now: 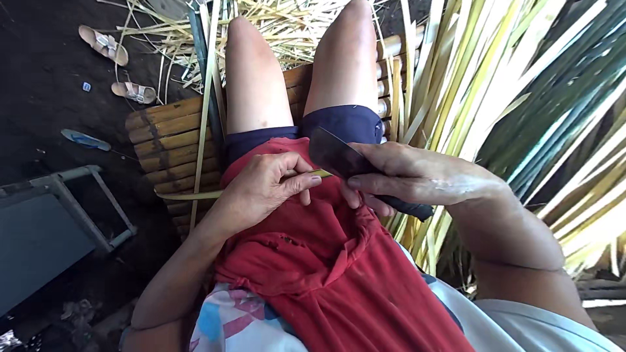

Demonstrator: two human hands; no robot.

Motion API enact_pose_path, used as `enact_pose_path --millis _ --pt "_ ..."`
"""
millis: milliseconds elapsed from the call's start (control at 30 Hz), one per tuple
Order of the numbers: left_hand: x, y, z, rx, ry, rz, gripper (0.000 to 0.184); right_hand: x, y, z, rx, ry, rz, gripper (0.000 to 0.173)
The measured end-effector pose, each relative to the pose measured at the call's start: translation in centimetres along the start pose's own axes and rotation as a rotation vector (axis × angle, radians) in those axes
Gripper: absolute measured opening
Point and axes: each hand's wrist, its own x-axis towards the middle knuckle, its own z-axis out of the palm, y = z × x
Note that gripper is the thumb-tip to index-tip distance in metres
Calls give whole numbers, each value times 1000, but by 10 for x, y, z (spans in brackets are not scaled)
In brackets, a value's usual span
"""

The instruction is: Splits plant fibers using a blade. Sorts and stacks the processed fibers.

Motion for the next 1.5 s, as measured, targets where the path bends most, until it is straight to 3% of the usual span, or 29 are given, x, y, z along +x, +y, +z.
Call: enact_pose_path --millis 667,900,1033,1133,1267,1367,1433,1500 --pt "-3 0 0 -150 15 118 3 0 -19 5 -33 -22 -5 13" --pt "-9 0 6 -145 45 167 9 8 7 33 394 29 -116 23" --pt "-19 0 13 -40 113 173 7 9 4 53 -47 226 -172 18" --pt "-25 3 18 12 139 209 8 3 -1 63 -203 266 -204 19" --pt "-30 -7 29 93 198 243 7 2 3 86 -529 444 -234 32" --pt "-25 -25 36 197 235 247 14 -5 5 84 -580 418 -144 42" --pt "-21 -14 35 189 154 227 18 -18 3 76 -608 549 -160 46" --pt "-15 6 15 82 -187 262 34 -31 3 65 -603 720 -287 40"
